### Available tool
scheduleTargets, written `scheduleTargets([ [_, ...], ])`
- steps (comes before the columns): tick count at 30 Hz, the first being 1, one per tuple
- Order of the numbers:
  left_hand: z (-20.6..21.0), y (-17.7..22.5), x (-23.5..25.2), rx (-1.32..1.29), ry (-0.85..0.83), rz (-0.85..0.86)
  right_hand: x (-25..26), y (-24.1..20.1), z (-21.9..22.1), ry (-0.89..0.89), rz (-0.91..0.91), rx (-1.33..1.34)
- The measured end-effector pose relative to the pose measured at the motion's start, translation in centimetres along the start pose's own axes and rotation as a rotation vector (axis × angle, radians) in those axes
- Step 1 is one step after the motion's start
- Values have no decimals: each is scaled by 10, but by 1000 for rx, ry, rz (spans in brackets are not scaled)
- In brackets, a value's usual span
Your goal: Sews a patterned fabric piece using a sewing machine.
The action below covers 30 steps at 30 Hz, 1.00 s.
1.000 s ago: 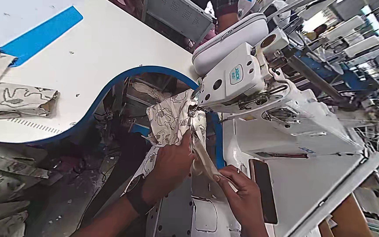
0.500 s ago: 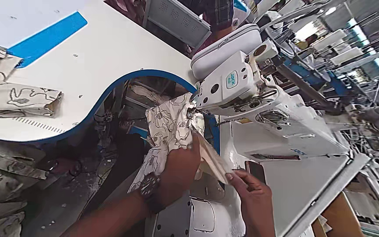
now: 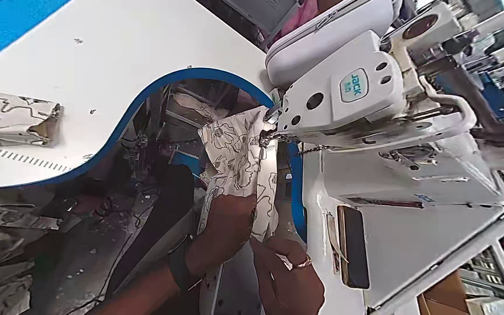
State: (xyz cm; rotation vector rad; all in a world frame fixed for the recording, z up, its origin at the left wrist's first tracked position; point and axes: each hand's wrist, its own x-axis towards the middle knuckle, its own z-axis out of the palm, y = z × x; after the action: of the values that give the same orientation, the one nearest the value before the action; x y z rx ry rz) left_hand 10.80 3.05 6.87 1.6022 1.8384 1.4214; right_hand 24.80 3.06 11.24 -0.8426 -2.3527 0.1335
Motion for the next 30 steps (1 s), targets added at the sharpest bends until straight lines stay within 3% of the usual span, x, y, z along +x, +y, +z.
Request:
scheduleTargets([
  [5,5,-3,-25,-129,82,-2,5,20,17,75,-53,9],
  [9,20,-10,-14,77,287,129,14,34,29,101,-105,8],
  [14,24,-17,15,226,354,207,39,50,41,157,-121,4],
  [18,29,-23,36,299,439,232,50,53,52,174,-57,9],
  [24,35,-26,53,314,387,228,57,56,59,96,92,-12],
  [26,31,-34,45,155,370,177,55,56,62,70,83,10],
  [28,26,-47,21,-9,335,-15,49,50,57,-2,-1,50],
  [30,36,-72,-2,-55,157,-210,42,41,58,-123,-191,88],
])
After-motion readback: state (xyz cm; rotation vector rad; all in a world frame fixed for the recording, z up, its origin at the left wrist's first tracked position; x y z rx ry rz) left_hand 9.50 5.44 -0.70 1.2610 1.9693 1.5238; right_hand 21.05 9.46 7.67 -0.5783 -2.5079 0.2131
